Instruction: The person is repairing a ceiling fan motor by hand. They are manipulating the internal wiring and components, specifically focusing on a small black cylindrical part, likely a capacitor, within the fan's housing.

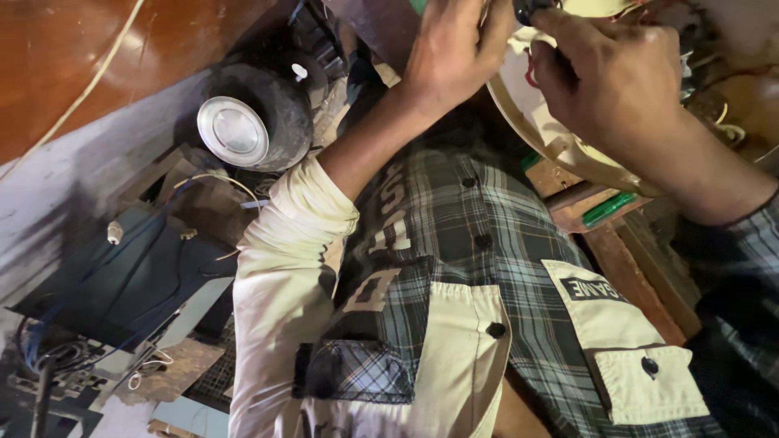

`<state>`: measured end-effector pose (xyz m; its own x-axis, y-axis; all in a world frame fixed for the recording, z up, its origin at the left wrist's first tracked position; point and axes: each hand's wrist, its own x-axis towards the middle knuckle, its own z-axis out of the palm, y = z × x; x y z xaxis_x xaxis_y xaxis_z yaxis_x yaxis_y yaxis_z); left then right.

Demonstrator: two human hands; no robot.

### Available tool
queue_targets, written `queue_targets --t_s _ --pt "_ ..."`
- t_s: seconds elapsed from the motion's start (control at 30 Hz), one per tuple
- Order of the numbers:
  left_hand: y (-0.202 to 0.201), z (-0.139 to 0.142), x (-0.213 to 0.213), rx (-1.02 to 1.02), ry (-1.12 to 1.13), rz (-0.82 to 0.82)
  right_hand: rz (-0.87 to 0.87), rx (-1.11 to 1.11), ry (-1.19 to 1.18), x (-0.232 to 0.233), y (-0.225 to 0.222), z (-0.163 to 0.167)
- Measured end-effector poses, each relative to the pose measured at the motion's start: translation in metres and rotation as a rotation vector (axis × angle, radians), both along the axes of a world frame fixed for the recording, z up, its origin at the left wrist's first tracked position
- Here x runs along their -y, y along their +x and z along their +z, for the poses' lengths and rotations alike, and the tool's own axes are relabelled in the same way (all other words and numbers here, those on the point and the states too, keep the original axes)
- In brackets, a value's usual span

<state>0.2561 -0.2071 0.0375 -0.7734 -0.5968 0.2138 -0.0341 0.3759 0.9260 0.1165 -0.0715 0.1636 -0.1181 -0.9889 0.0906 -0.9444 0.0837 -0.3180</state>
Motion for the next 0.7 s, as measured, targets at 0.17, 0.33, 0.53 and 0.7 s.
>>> queue_targets --t_s 0.17,0.33,0.53,0.7 --pt "0.006 0.028 -0.007 -0.063 0.0 0.02 0.0 -0.115 -0.065 -0.007 -0.008 0.005" --pt "0.004 0.043 -0.012 0.002 0.009 0.05 -0.047 -0.086 -0.114 -0.013 -0.015 -0.009" --pt "0.001 0.043 -0.014 0.069 -0.011 0.045 -0.097 0.112 -0.101 -0.014 -0.013 -0.027" --pt "-0.004 0.039 -0.012 0.105 -0.066 0.019 -0.14 0.293 -0.142 -0.011 -0.014 -0.038"
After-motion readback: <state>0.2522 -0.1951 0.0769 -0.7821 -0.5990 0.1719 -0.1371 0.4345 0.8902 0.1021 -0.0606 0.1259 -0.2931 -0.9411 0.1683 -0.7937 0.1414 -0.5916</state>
